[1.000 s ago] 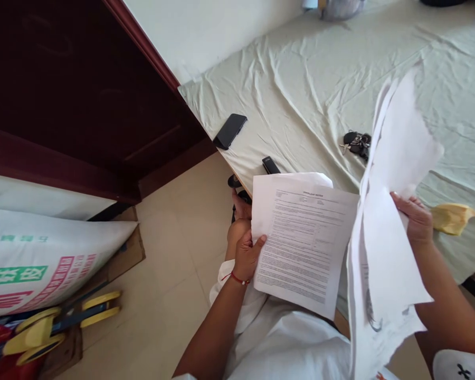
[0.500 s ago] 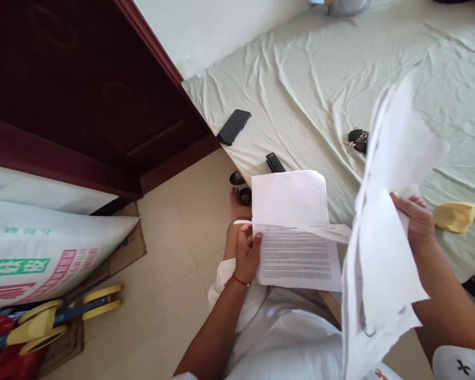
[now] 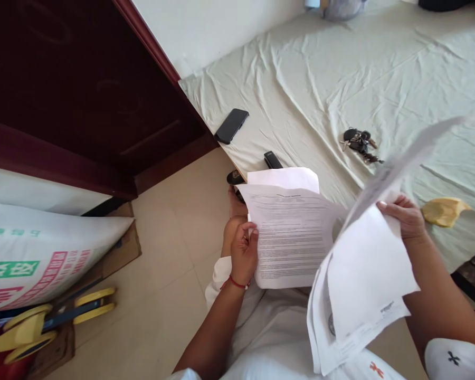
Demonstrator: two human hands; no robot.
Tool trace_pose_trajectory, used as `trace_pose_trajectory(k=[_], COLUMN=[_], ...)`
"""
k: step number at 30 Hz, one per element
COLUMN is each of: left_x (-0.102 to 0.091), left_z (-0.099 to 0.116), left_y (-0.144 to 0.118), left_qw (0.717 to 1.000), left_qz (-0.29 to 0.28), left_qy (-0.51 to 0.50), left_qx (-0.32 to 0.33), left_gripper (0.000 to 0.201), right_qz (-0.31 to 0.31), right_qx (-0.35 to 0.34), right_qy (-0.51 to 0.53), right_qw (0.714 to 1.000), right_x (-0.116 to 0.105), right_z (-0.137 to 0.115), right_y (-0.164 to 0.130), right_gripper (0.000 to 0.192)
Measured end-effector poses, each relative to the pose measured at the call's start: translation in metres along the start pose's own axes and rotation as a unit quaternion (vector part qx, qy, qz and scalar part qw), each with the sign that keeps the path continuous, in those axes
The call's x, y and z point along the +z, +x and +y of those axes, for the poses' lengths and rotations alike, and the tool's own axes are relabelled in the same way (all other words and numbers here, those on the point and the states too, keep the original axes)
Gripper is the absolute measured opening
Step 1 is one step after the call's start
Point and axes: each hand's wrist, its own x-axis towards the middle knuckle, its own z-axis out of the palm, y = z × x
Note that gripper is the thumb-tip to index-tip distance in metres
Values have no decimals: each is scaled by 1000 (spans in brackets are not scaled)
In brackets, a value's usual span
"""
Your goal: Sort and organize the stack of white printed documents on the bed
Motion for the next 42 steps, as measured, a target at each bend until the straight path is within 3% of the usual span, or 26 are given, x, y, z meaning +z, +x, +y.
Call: trace_pose_trajectory(k=[3,5,10,24,33,38,42], left_x=[6,10,16,30,32,33,34], left_z=[6,8,10,2,2,4,1], left_y=[-5,-6,-4,-8,-3,-8,-12], left_qw=[999,998,994,996,998,998,997], left_qz=[-39,-55,-81,-72,-22,-24,-20], left_qy=[28,34,64,-21,-7,-2,-27], left_qx=[-12,-13,31,-53,-66,-59,-67], left_gripper=[45,47,41,42,53,52,52], right_qz=[-35,-45,-61,-125,-136,-107,-95], right_qx=[97,118,94,127,3,-72,-104], right_qy=[-8,-8,-5,-9,-84,-204,-239], right_qw=[995,992,994,984,987,970,961], right_x=[9,14,15,14,14,7,-1], right_z=[-3,-3,2,7,19,26,31], right_y=[-2,-1,3,7,14,19,27], right_gripper=[33,36,40,40,46,37,35])
